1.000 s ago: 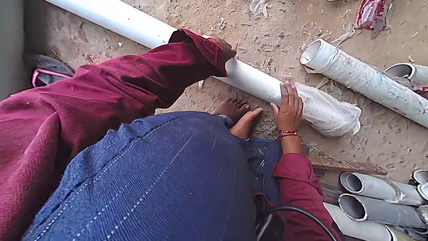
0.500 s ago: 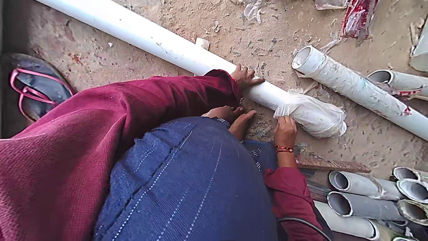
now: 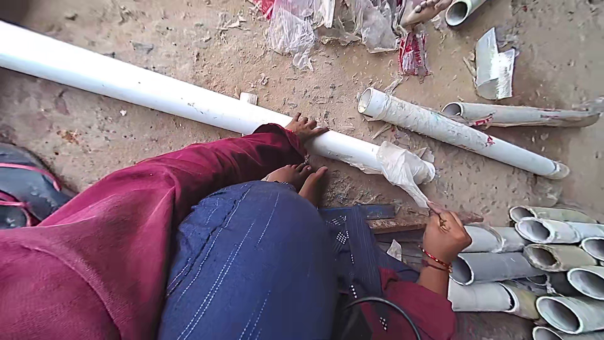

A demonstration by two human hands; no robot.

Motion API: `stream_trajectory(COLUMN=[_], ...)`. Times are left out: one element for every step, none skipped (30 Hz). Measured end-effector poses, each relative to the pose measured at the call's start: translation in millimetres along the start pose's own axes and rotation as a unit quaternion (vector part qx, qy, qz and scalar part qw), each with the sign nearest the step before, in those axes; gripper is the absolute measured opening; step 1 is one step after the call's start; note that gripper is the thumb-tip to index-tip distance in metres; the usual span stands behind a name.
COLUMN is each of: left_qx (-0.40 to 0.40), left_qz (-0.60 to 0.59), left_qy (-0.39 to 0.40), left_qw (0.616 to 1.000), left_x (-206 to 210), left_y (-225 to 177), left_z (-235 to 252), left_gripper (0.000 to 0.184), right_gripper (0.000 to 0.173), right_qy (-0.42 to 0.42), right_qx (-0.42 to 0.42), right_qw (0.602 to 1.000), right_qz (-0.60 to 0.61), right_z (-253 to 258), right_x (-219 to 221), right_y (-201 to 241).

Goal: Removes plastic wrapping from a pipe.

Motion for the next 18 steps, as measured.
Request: stream_trajectory(left_qx=[-0.02,-0.039,-0.051,-0.047,-0.025,-0.001,-0.038,-0.079,-0.107,-0.129,-0.148,-0.172,-0.198,-0.217,-0.228,-0.228,-0.222,-0.214], left_qz=[-0.022,-0.04,-0.047,-0.034,-0.017,-0.005,-0.016,-0.037,-0.056,-0.069,-0.075,-0.079,-0.088,-0.095,-0.099,-0.106,-0.099,-0.08], left_qy=[0.029,0.047,0.049,0.022,-0.054,-0.139,-0.05,0.038,0.079,0.093,0.094,0.094,0.084,0.066,0.048,0.043,0.062,0.095], left_qw=[0.999,0.997,0.996,0.998,0.998,0.99,0.998,0.995,0.99,0.985,0.982,0.977,0.973,0.969,0.967,0.967,0.968,0.969], left_x=[-11,-19,-23,-24,-22,-22,-33,-43,-50,-55,-60,-63,-67,-71,-74,-74,-75,-76], left_y=[-10,-20,-28,-33,-36,-39,-51,-64,-77,-87,-96,-104,-111,-118,-125,-132,-137,-139], left_z=[-8,-14,-19,-23,-27,-30,-36,-41,-47,-50,-53,-54,-55,-54,-54,-53,-52,-51], left_gripper=[0.095,0.091,0.086,0.083,0.082,0.08,0.08,0.08,0.076,0.071,0.067,0.063,0.059,0.056,0.054,0.053,0.056,0.062], right_gripper=[0.021,0.02,0.02,0.02,0.02,0.02,0.019,0.018,0.017,0.015,0.013,0.013,0.013,0.012,0.011,0.011,0.011,0.011], right_qy=[-0.021,-0.038,-0.056,-0.075,-0.098,-0.126,-0.162,-0.195,-0.226,-0.259,-0.294,-0.324,-0.348,-0.368,-0.386,-0.4,-0.41,-0.415], right_qx=[0.014,0.025,0.032,0.04,0.049,0.06,0.072,0.087,0.104,0.116,0.122,0.128,0.138,0.148,0.151,0.155,0.16,0.167], right_qw=[1.0,0.999,0.998,0.996,0.994,0.99,0.984,0.976,0.967,0.956,0.943,0.93,0.917,0.903,0.889,0.878,0.869,0.861], right_qz=[0.002,0.007,0.012,0.018,0.022,0.025,0.03,0.041,0.057,0.076,0.096,0.116,0.141,0.167,0.194,0.212,0.224,0.241], right_z=[0,-1,-1,-1,0,1,3,4,4,3,3,1,-2,-5,-8,-11,-12,-11], right_x=[-9,-18,-25,-33,-41,-52,-65,-81,-96,-112,-129,-144,-158,-169,-176,-179,-180,-179], right_y=[-4,-7,-11,-15,-19,-22,-24,-27,-31,-35,-38,-42,-47,-54,-63,-71,-78,-83])
Point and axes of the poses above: each hand's wrist, its own z-axis towards the middle knuckle, its own x-axis out of the palm, y = z × x, the point moved 7 cm from there along z, towards the middle knuckle, and after that the axes turned 15 degrees about x, right-handed, at the moved point
